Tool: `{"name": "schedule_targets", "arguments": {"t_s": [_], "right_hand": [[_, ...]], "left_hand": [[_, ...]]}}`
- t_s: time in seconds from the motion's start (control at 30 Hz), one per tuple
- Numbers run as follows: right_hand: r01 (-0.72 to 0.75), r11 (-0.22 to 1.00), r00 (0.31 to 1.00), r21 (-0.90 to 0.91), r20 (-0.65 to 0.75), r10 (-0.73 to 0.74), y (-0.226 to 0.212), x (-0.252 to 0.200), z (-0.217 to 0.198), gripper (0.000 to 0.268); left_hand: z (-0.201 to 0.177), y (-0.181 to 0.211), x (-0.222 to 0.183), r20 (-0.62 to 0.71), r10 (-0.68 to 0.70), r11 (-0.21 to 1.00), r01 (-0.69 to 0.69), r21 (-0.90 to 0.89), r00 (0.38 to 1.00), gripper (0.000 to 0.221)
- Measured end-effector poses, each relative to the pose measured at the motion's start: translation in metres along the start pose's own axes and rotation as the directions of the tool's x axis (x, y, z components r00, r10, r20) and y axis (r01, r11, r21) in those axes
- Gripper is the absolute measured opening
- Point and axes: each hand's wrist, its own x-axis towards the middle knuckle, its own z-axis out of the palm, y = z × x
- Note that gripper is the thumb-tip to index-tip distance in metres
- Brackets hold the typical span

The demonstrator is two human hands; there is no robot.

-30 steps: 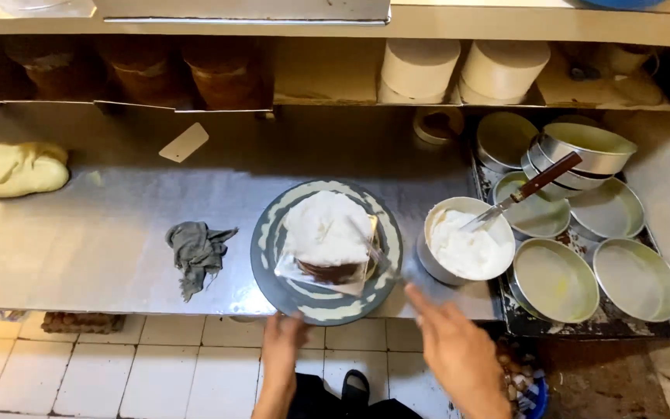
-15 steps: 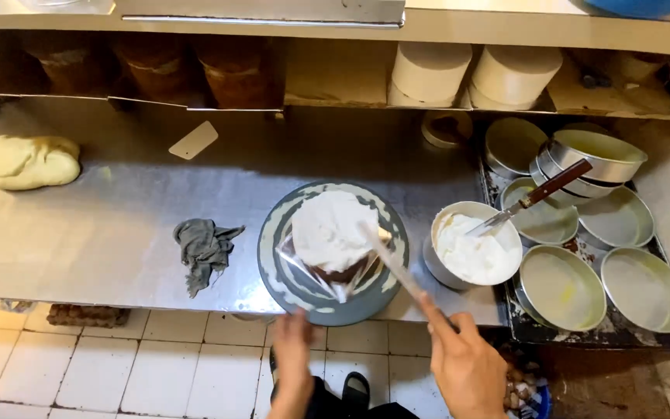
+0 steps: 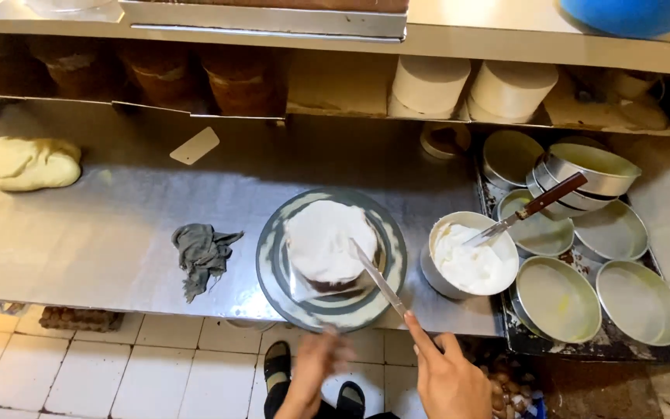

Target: Applying and smoothing white frosting on a layered chocolate cake using an offset spatula.

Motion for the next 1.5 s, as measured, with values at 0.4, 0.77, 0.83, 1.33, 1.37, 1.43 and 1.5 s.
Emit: {"name": "schedule_targets", "arguments": {"t_s": [0.4,0.77,0.83,1.33,1.37,1.43,1.5], "right_hand": [[0.059,0.996,0.998,0.072,-0.029,-0.057,-0.004,-0.002,0.004,0.056],[-0.015,0.988,0.996,0.156,0.091,0.001,-0.009,0.002,0.001,0.055],[0.009,0.996,0.992,0.091,0.128,-0.021,-0.008,0.003,0.003,0.060],[0.028,0.991,0.989,0.130,0.142,-0.046,-0.008,0.007,0.009,0.060],[0.027,0.991,0.988,0.130,0.145,-0.046,-0.010,0.007,0.006,0.060],[0.007,0.990,0.988,0.141,0.154,-0.029,-0.014,0.007,0.000,0.057],[0.017,0.990,0.990,0.140,0.139,-0.037,-0.014,0.007,0.002,0.057]], "left_hand": [[-0.011,-0.011,0.004,0.076,-0.089,0.987,0.078,0.141,0.993,0.042],[-0.020,-0.029,0.022,0.029,0.007,0.998,-0.005,-0.058,1.000,0.034],[-0.035,-0.037,0.031,0.404,-0.248,0.881,0.032,0.472,0.881,0.054],[-0.027,-0.005,0.019,-0.152,0.039,0.999,-0.041,-0.006,0.988,0.046],[-0.023,-0.009,0.018,-0.153,0.037,0.999,-0.038,-0.006,0.988,0.046],[-0.017,-0.017,0.017,-0.282,0.278,0.918,-0.340,-0.202,0.918,0.030],[-0.022,-0.049,0.033,0.006,0.267,0.957,-0.266,0.113,0.964,0.022]]}}
